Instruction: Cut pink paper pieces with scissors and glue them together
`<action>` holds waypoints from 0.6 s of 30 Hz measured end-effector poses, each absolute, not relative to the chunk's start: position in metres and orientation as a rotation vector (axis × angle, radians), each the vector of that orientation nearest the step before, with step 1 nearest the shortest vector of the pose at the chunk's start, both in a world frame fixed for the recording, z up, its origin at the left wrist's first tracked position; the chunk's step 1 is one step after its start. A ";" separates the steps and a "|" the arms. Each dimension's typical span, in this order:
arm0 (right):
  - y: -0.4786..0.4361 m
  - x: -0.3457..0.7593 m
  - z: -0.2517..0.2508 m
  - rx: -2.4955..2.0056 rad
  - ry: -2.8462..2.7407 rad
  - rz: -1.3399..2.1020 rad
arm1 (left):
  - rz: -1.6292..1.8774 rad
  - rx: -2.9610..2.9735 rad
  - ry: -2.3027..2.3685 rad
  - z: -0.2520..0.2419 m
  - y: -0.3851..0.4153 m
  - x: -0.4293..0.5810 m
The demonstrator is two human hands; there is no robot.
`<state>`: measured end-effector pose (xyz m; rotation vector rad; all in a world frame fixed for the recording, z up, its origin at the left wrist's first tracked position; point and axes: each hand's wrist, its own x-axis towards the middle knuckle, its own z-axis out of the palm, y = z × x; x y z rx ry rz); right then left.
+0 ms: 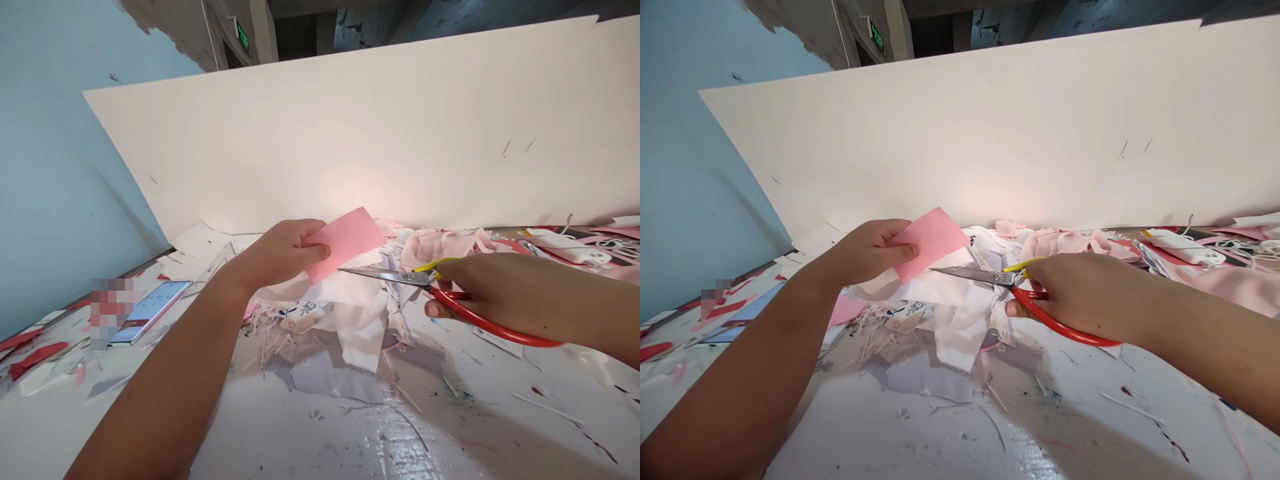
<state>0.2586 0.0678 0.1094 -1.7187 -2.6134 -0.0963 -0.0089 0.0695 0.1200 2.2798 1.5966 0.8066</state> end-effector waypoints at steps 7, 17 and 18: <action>0.060 0.251 0.113 -1.833 -2.706 0.021 | 0.782 2.296 1.587 0.121 0.070 -0.008; 0.072 0.253 0.107 -1.708 -2.771 -0.143 | 0.740 2.342 1.538 0.121 0.068 -0.006; 0.073 0.253 0.106 -1.708 -2.770 -0.127 | 0.734 2.345 1.534 0.121 0.067 -0.006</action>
